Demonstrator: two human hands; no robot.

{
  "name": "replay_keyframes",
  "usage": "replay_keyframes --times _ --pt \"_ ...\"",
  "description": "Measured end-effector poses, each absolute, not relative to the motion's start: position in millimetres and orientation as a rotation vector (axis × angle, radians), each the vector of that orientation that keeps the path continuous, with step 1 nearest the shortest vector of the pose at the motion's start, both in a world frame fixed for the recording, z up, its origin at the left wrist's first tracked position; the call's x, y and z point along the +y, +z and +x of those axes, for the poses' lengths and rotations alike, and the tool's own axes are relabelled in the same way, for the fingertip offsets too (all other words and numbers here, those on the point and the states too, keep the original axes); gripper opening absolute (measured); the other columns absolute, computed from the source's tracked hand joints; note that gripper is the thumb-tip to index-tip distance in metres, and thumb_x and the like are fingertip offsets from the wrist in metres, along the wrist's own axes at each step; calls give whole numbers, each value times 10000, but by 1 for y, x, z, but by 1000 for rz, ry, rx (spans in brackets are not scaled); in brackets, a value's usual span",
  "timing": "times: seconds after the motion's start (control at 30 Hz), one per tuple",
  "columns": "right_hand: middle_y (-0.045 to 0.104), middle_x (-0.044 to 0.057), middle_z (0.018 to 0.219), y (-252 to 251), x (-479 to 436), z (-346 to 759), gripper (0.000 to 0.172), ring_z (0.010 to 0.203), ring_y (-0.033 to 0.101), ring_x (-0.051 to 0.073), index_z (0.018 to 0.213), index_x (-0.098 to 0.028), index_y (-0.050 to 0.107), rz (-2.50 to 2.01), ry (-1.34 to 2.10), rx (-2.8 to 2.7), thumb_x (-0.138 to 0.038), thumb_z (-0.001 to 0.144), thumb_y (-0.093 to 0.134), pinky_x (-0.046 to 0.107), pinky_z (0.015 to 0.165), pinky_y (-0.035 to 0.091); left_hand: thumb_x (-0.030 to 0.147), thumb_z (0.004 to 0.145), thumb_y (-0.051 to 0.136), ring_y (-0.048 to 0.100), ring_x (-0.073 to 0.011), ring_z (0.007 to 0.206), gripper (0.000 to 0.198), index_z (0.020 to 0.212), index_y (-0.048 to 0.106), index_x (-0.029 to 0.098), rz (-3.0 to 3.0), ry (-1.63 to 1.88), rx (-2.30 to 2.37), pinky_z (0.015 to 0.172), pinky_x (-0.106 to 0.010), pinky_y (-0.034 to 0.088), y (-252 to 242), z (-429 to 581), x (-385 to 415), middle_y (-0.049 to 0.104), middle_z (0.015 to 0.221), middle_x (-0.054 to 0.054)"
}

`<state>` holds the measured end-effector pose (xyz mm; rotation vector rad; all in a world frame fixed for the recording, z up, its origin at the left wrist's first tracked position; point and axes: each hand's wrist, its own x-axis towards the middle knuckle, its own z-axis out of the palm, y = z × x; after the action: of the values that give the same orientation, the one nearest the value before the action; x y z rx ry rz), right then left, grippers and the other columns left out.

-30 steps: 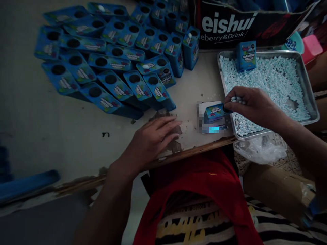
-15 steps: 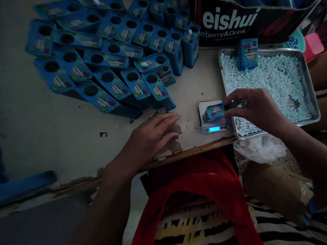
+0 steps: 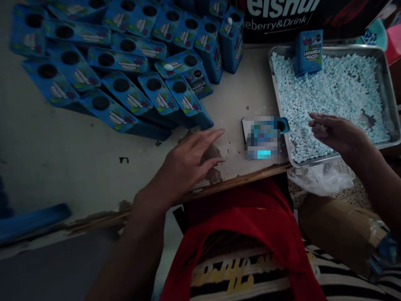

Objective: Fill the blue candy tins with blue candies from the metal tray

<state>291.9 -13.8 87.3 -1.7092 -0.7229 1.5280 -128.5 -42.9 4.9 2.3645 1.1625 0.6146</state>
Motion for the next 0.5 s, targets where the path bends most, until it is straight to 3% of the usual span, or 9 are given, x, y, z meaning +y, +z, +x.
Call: replay_keyframes --times 0.1,0.23,0.37,0.5 --pt "654 -2 802 106 -13 268 182 538 429 54 910 -213 709 -1605 1589 -892 -232 947 886 166 418 355 452 1107 677 716 -336 1397 705 1746 401 344 2353 726 1152 1121 -460 651 11 -120 -40 687 1562 -122" --pt "608 -18 726 127 -1 236 233 533 413 47 873 -192 735 -1485 1629 -1139 -318 975 902 174 446 336 476 1092 708 755 -317 1304 707 1734 431 369 2335 744 1143 1055 -437 672 16 -115 -41 743 1463 -112" --pt "638 0 795 131 10 219 210 620 528 85 883 -195 734 -1441 1685 -1135 -289 969 902 214 532 435 449 1094 710 743 -315 1342 629 1679 515 324 2278 730 1172 1121 -470 648 18 -112 -45 742 1481 -113" --pt "618 -11 756 130 12 215 80 620 510 94 943 -174 765 -1435 1716 -1262 -180 945 845 242 552 402 474 1046 777 756 -302 1329 644 1628 566 297 2133 751 1225 1154 -457 634 22 -98 -46 756 1471 -109"
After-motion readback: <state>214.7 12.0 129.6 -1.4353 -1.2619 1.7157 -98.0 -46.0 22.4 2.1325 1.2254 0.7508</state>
